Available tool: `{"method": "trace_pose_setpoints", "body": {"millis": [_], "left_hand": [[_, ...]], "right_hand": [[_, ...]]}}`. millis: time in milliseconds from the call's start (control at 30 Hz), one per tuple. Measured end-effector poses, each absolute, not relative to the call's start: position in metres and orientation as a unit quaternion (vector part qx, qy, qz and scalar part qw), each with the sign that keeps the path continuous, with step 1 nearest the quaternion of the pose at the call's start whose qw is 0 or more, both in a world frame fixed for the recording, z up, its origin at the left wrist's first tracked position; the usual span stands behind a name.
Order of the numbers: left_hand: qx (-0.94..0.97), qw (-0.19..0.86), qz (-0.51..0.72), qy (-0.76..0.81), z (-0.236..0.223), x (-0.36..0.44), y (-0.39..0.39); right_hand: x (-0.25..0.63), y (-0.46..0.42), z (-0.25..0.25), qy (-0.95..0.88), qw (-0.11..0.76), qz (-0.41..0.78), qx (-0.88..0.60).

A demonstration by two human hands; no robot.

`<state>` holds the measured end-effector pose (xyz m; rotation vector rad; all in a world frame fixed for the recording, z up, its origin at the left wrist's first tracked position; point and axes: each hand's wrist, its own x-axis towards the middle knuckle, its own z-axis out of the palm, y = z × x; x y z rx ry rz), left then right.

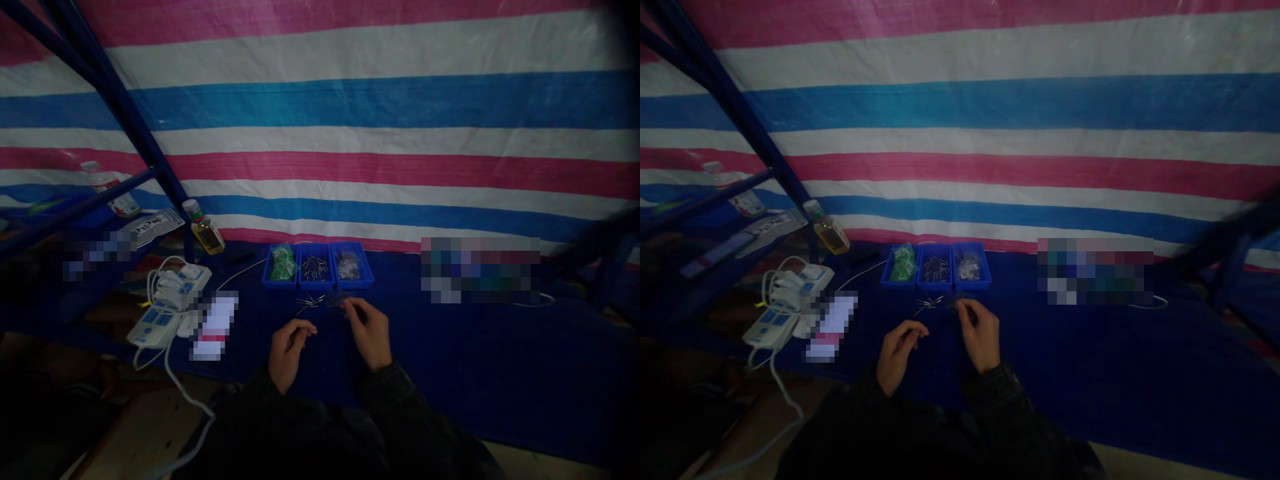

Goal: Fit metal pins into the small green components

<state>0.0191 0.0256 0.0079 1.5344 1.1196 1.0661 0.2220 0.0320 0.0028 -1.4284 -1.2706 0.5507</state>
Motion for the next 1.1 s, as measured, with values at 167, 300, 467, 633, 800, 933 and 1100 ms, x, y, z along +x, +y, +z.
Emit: {"method": "trace_pose_setpoints", "body": {"millis": [167,300,467,633,800,933,1100], "left_hand": [[0.622,0.462,0.433,0.461,0.009,0.018,0.025],[0.621,0.458,0.433,0.466,0.010,0.019,0.025],[0.625,0.460,0.431,0.461,0.010,0.019,0.025],[0.616,0.460,0.447,0.457,0.008,0.021,0.026],[0.614,0.446,0.463,0.459,0.008,0.023,0.027],[0.659,0.460,0.400,0.440,0.009,0.023,0.027],[0.658,0.454,0.404,0.445,0.008,0.023,0.027]], "right_hand": [[0.218,0.034,-0.006,-0.637,0.442,0.106,-0.623],[0.227,0.031,-0.019,-0.644,0.380,0.014,-0.664],[0.236,0.022,-0.034,-0.655,0.365,0.005,-0.662],[0.229,0.020,-0.024,-0.667,0.404,0.060,-0.623],[0.208,0.007,-0.009,-0.703,0.464,0.175,-0.509],[0.196,-0.002,-0.003,-0.693,0.498,0.198,-0.482],[0.196,-0.002,0.000,-0.680,0.511,0.213,-0.481]]}}
